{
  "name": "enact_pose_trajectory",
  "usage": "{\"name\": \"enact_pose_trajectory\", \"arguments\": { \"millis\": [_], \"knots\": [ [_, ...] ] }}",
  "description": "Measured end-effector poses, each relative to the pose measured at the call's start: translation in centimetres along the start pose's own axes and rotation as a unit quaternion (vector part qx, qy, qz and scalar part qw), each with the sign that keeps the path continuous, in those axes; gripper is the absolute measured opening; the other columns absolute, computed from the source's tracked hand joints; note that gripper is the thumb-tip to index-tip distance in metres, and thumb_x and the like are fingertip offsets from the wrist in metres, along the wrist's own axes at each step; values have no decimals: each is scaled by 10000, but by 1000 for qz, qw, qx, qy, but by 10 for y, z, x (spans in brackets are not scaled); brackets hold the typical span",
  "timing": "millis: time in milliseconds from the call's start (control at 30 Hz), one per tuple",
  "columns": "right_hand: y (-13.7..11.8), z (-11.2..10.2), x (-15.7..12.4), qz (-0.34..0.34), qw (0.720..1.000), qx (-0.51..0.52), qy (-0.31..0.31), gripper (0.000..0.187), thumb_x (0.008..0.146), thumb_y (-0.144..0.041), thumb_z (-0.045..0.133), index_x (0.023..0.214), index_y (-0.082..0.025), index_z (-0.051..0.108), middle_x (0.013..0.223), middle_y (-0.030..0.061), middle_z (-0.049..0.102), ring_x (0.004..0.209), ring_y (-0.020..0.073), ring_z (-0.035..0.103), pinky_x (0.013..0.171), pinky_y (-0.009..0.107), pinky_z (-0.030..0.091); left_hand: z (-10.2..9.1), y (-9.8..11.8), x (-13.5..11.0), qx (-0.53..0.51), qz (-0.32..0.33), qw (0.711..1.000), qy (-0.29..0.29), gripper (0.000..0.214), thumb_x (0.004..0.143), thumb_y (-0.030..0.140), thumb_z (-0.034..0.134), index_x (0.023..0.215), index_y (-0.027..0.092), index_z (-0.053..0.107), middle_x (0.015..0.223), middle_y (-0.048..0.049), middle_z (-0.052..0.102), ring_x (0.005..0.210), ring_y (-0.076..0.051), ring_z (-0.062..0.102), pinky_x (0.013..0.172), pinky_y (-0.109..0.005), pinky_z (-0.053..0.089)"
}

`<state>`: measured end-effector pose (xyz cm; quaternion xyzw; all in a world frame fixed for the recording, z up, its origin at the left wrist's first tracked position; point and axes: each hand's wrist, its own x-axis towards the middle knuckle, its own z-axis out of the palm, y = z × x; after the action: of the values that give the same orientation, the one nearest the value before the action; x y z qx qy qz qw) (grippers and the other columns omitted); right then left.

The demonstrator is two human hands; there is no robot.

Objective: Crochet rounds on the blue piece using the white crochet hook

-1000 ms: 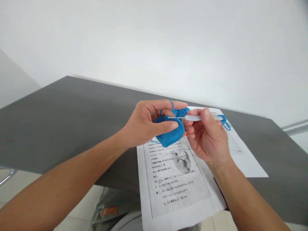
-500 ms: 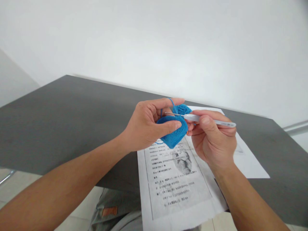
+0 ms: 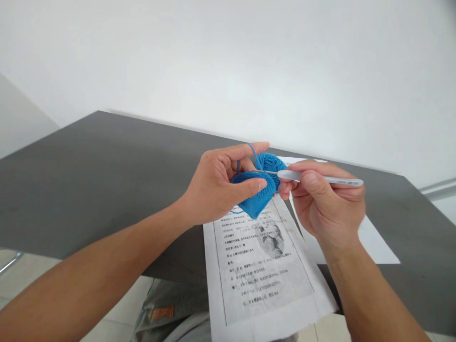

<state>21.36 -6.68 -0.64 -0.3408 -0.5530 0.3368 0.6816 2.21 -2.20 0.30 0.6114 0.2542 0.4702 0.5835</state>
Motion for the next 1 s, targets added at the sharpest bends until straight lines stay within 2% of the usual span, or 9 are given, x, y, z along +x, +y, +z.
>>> {"name": "enact_pose_trajectory", "arguments": {
  "millis": [133,333,600,767,1000],
  "knots": [
    [-2,-3,0,-4,1000,-21,-2,135,840,-383,919,902,-272,874,734,12,787,585,158,684,523,312,569,0,1,0,6,-17,1000,1,699,716,145,864,1400,92,727,703,48,630,609,-93,567,547,-214,505],
    [-7,-6,1,-25,999,-35,-3,180,813,-381,943,888,-230,881,758,50,804,554,177,696,522,346,550,0,-1,0,4,-15,1000,14,710,689,136,867,1386,90,736,693,54,626,596,-94,577,551,-218,522],
    [-3,-14,-2,-80,994,-70,-17,65,887,-306,884,952,-307,888,851,29,810,622,188,713,545,378,552,0,-5,1,-6,-14,999,31,721,702,110,852,1408,67,712,688,57,659,583,-95,617,524,-200,534],
    [0,-18,-3,-115,987,-113,-21,117,923,-270,843,976,-367,882,840,13,811,635,197,701,555,402,538,0,-3,1,-1,-19,999,49,696,688,89,846,1375,74,733,684,56,661,579,-92,609,527,-195,530],
    [0,-16,-3,-116,985,-124,-12,84,910,-303,862,984,-336,882,805,27,805,634,206,699,582,410,545,1,1,1,21,-13,998,55,717,684,89,833,1391,56,717,666,63,644,574,-94,602,533,-193,542]
  ]
}}
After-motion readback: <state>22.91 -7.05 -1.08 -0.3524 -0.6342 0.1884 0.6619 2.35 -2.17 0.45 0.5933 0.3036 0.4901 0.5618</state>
